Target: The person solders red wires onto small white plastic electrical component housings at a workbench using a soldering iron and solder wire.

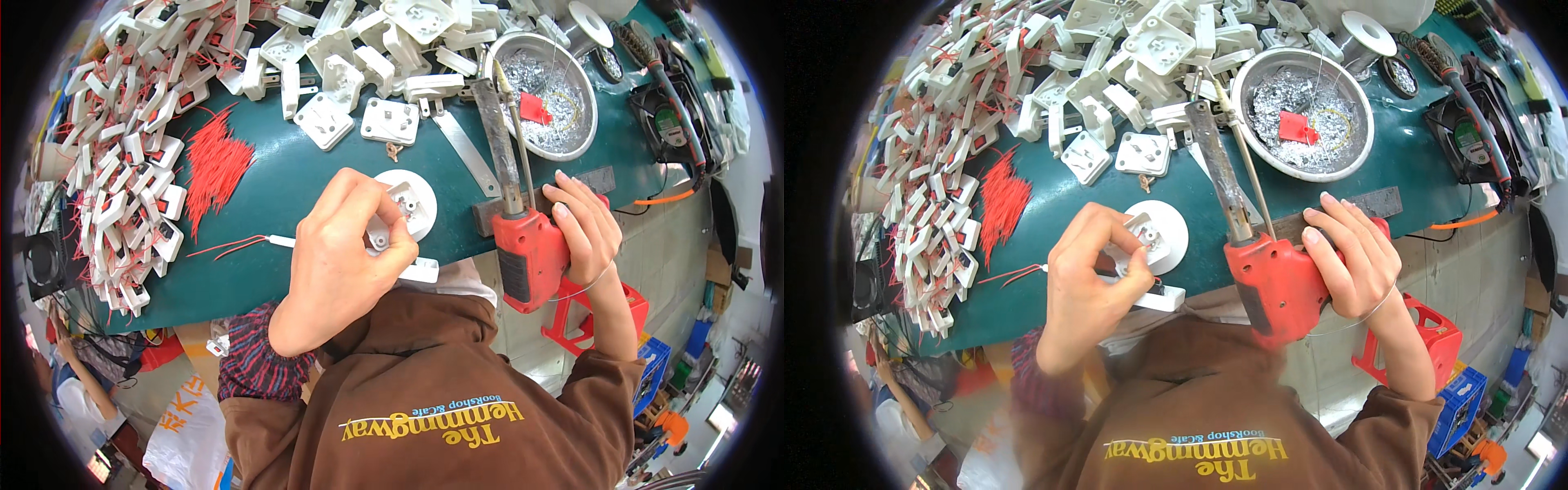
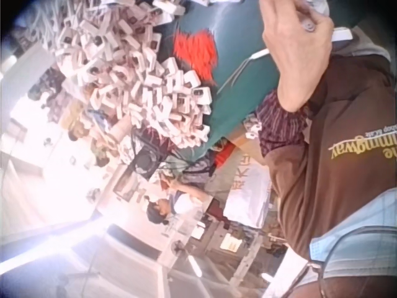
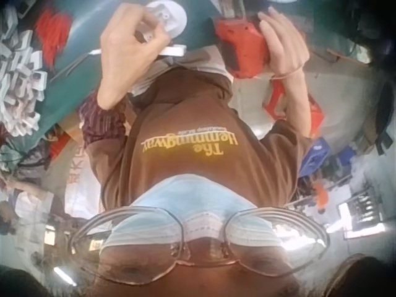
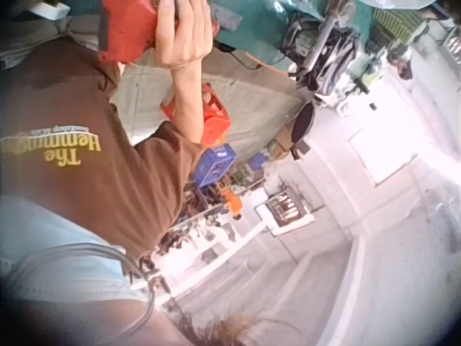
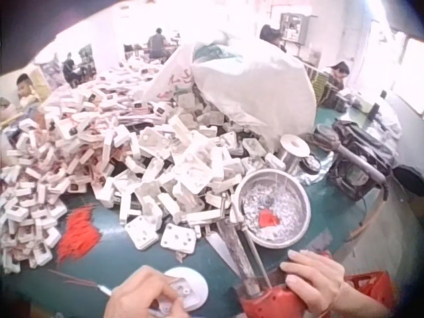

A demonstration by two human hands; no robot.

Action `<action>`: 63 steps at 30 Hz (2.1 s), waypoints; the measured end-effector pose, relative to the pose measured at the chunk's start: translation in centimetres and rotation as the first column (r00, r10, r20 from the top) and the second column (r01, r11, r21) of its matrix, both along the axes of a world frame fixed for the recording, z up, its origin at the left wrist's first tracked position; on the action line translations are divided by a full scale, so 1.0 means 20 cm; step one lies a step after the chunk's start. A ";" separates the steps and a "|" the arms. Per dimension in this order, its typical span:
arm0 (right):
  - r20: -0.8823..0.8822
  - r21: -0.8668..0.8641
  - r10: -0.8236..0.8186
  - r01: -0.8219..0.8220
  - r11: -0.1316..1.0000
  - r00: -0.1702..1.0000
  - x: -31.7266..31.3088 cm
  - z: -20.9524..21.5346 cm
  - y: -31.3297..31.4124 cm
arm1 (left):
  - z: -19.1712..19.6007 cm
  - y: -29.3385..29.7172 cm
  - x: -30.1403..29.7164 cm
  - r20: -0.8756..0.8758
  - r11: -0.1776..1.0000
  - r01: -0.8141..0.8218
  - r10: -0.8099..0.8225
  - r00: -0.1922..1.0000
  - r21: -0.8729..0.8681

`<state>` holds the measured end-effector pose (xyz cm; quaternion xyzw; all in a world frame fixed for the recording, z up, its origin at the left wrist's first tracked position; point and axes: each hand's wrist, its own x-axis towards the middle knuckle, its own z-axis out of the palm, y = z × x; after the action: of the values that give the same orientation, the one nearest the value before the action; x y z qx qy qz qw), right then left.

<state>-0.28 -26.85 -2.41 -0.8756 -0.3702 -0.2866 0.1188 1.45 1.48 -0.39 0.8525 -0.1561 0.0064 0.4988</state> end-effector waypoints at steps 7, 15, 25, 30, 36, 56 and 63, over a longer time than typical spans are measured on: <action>0.021 0.020 -0.004 0.004 1.000 1.000 -0.01 -0.01 0.00 | 0.01 0.01 0.01 0.021 0.999 0.013 -0.014 1.000 0.036; 0.042 0.006 0.006 -0.007 1.000 0.999 -0.01 -0.01 -0.03 | 0.06 0.04 0.01 -0.076 0.989 0.115 -0.108 0.991 0.096; 0.047 -0.034 0.030 -0.029 0.999 0.998 0.00 0.00 -0.05 | 0.11 0.06 0.06 -0.192 0.960 0.214 -0.179 0.965 0.182; 0.064 -0.038 0.033 -0.030 0.999 0.997 0.00 0.00 -0.05 | 0.13 0.08 0.06 -0.236 0.980 0.184 -0.162 0.958 0.076; 0.082 0.008 0.085 -0.086 0.996 0.993 0.01 -0.03 -0.01 | 0.29 0.18 -0.03 -0.295 0.987 -0.043 -0.004 0.955 -0.154; -0.031 0.310 -0.269 0.265 0.913 0.963 -0.06 -0.18 -0.22 | -1.16 1.82 -1.43 -0.092 0.111 -0.907 0.993 0.081 0.406; -0.109 0.396 -0.397 0.406 0.824 0.911 -0.20 -0.22 -0.35 | -0.32 1.34 -0.99 -0.162 0.313 -0.450 0.926 0.342 0.836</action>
<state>-4.24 -33.80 -6.87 -0.8921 -0.1081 -0.3666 0.2411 -18.37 28.32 -6.86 0.8813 0.4466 -0.1034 0.1143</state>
